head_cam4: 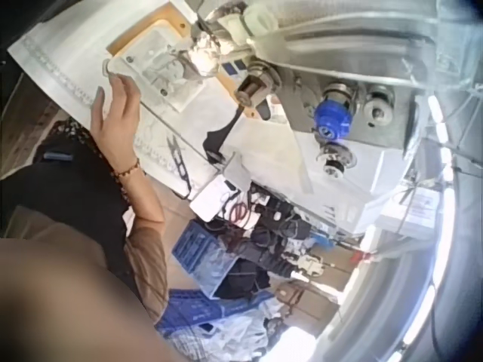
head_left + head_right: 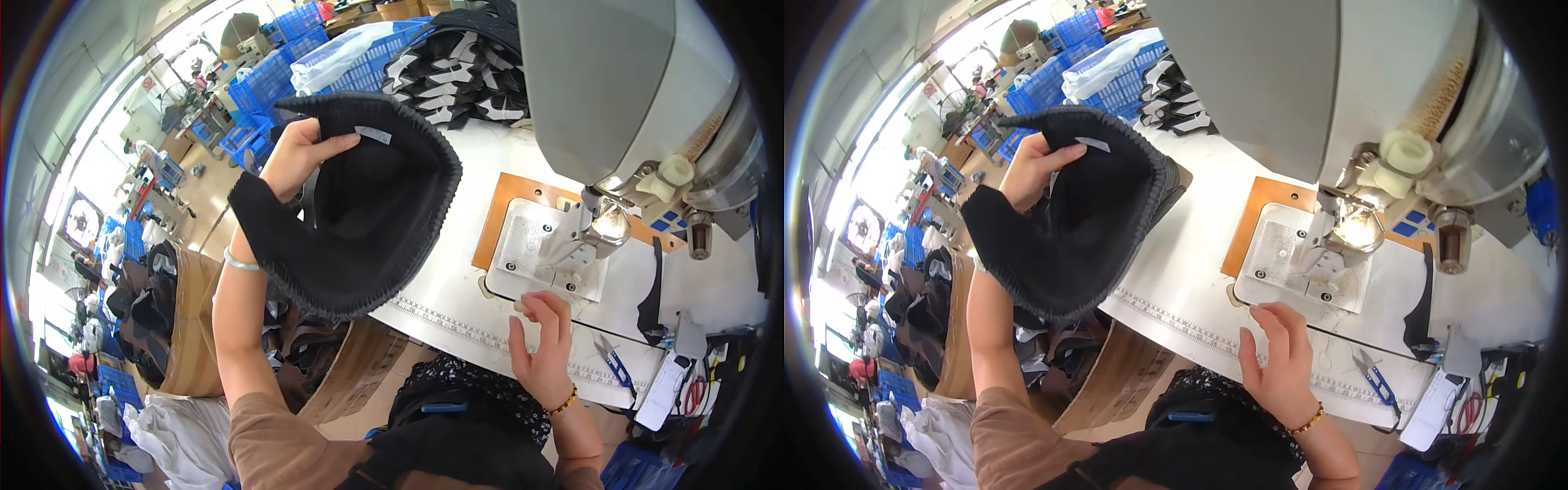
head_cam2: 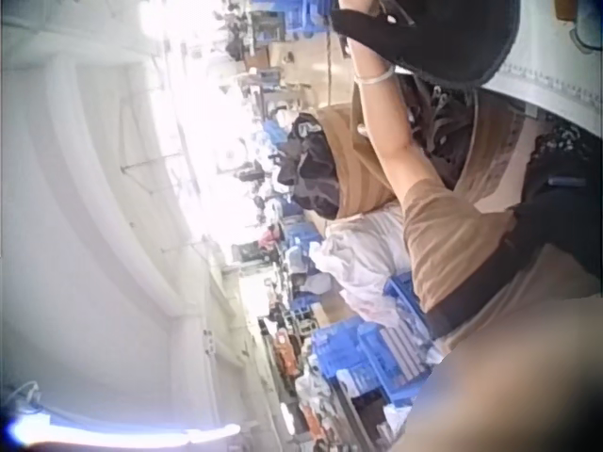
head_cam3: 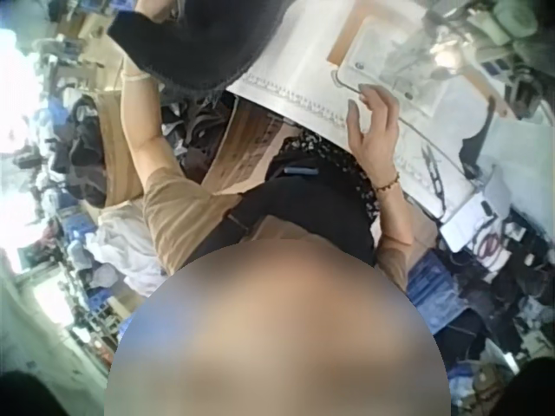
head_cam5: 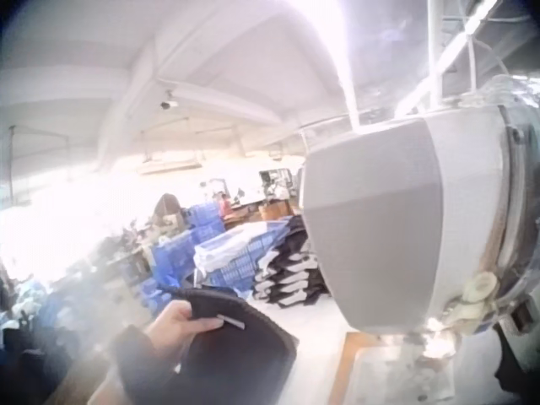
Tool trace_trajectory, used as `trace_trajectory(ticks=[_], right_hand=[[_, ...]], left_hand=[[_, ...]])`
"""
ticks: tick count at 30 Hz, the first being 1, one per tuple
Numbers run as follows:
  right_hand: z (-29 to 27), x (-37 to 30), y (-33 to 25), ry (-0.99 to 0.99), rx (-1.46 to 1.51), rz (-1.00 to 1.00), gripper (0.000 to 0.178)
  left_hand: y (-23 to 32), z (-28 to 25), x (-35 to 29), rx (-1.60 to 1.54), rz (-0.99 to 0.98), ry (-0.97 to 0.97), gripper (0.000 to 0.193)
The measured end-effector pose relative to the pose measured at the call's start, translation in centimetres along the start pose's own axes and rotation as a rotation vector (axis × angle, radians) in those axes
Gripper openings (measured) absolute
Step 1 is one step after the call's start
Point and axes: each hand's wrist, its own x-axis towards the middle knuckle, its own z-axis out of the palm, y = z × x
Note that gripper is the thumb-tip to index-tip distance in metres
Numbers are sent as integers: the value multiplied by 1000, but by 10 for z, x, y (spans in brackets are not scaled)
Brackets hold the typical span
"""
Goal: The person stitches boot upper components together using a sewing machine, guiding the seams under the needle and turning the assembled upper over by hand.
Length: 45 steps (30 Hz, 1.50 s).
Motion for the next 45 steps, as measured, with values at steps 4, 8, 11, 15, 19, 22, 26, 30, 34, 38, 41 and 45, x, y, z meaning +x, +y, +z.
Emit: trace_trajectory(ticks=[4,8,11,15,19,22,26,30,34,38,41,45], right_hand=[[5,0,0,-30,19,8,37],[6,-7,6,-44,8,70,38],[5,-8,10,-45,18,111,39],[4,-1,5,-29,55,101,38],[3,-1,7,-37,46,105,37],[6,-4,11,-91,211,218,34],[13,2,4,-268,907,613,37],[30,-6,7,-327,1017,904,36],[39,-23,26,-305,1013,961,28],[44,-39,28,-297,952,963,22],[52,-66,56,-396,909,941,22],[42,-52,33,-464,803,928,20]], left_hand=[[-3,-12,5,-75,-32,-13,19],[-12,-20,11,53,-48,-9,18],[-10,-8,9,57,-19,-7,18],[-17,-8,12,276,31,93,20],[10,8,1,386,-18,106,19],[22,22,-8,408,57,77,20],[11,50,-19,650,424,47,20],[1,100,-43,935,785,-16,35],[-13,121,-51,979,839,-79,40],[-32,132,-50,976,811,-88,39],[-35,136,-48,954,774,-140,39],[-38,129,-48,829,656,-183,38]])
